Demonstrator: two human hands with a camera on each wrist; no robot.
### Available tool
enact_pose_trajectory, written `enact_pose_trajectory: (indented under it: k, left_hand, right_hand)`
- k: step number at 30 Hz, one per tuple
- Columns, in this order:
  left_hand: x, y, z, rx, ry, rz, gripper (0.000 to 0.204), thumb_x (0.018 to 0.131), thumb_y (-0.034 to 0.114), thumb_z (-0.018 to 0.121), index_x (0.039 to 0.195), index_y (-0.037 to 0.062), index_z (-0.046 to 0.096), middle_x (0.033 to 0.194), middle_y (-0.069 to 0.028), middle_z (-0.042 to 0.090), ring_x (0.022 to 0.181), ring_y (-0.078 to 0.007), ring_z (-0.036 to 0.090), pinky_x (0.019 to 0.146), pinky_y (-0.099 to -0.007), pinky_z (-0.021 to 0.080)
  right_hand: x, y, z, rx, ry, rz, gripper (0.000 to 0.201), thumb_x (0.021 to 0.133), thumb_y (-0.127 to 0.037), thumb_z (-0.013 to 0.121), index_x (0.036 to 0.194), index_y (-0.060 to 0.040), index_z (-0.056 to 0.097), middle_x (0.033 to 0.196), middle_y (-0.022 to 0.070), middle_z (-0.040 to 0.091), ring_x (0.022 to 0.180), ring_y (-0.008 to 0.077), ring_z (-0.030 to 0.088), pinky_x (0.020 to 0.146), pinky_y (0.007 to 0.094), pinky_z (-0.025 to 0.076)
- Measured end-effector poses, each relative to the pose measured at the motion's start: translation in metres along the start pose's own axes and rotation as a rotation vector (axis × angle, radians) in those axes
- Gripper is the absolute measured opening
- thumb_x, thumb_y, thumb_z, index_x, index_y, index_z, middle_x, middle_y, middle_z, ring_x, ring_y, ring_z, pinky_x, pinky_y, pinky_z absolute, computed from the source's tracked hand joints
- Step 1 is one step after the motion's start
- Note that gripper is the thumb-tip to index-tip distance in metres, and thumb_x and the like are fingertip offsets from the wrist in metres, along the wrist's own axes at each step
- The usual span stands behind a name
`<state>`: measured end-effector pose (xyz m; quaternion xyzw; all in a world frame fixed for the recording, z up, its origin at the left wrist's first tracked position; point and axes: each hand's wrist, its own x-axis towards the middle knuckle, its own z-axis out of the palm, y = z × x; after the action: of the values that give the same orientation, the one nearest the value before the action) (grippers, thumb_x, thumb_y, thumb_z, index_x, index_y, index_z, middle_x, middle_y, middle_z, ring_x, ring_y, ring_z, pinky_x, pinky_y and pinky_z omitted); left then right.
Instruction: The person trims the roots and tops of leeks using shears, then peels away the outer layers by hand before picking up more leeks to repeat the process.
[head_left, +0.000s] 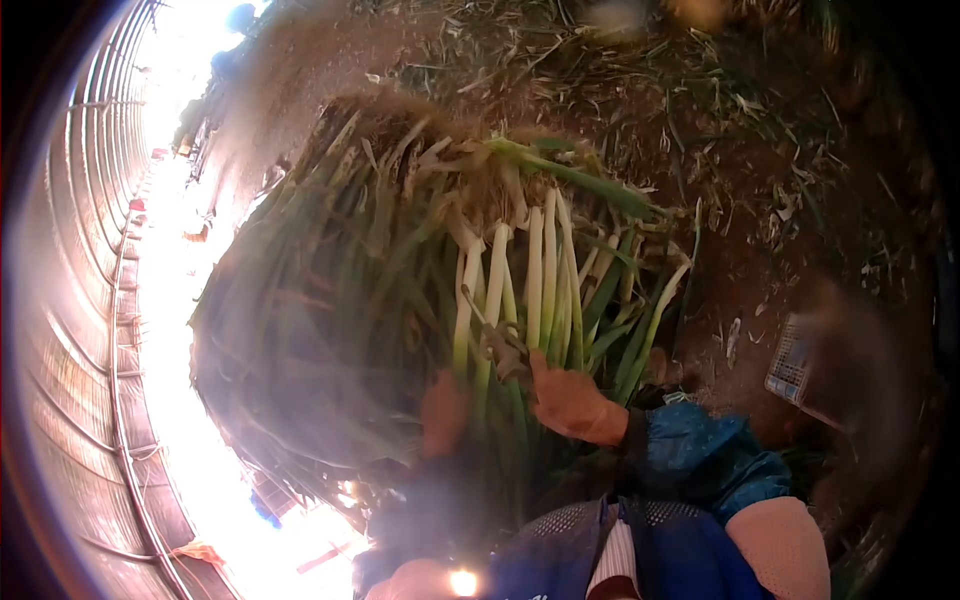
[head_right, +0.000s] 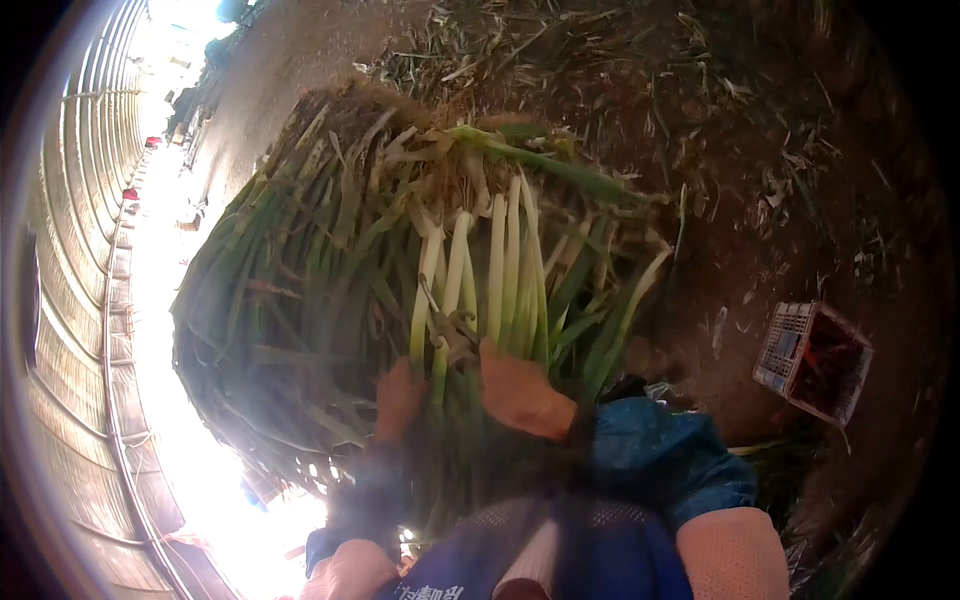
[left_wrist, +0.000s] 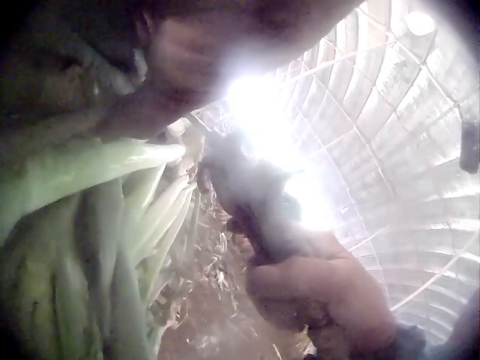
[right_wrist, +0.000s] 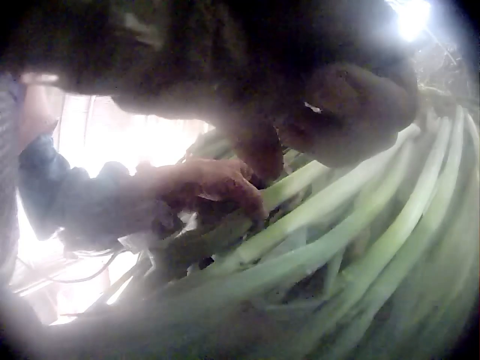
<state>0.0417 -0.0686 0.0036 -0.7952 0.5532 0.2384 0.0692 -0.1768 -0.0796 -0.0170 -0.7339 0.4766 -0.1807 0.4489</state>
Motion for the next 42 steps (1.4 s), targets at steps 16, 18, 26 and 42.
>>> enact_pose_trajectory:
  k: [16,18,26,42]
  left_hand:
    - [-0.032,0.000,-0.012,-0.217,-0.031,0.119,0.044,0.069,0.020,0.060,0.112,0.0102,0.055,0.097,-0.0195,0.062,0.093,-0.0382,0.058,0.080,-0.0444,0.045]
    - [-0.037,0.007,-0.020,-0.278,-0.014,0.174,0.044,0.070,0.018,0.060,0.113,0.0099,0.055,0.097,-0.0189,0.062,0.092,-0.0378,0.058,0.080,-0.0439,0.045]
    - [-0.012,0.030,0.001,-0.120,-0.018,0.071,0.049,0.073,0.019,0.060,0.119,0.0105,0.047,0.097,-0.0196,0.062,0.092,-0.0395,0.057,0.078,-0.0441,0.045]
    - [0.083,-0.007,-0.144,1.013,0.625,0.448,0.047,0.083,0.022,0.058,0.125,0.0053,0.046,0.116,-0.0159,0.052,0.099,-0.0293,0.054,0.079,-0.0461,0.048]
  right_hand:
    - [0.048,0.032,-0.005,-0.069,0.065,0.043,0.061,0.075,-0.014,0.053,0.123,0.0161,0.030,0.070,0.0234,0.059,0.063,0.0411,0.058,0.056,0.0482,0.046]
    - [0.058,0.027,-0.018,-0.055,0.042,0.096,0.059,0.075,-0.014,0.052,0.122,0.0156,0.031,0.071,0.0239,0.059,0.064,0.0411,0.058,0.057,0.0485,0.046]
    - [0.006,0.031,-0.038,0.089,0.055,0.128,0.052,0.075,-0.015,0.053,0.116,0.0102,0.035,0.071,0.0246,0.059,0.065,0.0417,0.058,0.058,0.0495,0.046]
    - [0.037,0.045,-0.026,-0.095,-0.001,0.152,0.056,0.076,-0.015,0.056,0.121,0.0086,0.033,0.073,0.0224,0.059,0.069,0.0412,0.058,0.060,0.0481,0.046]
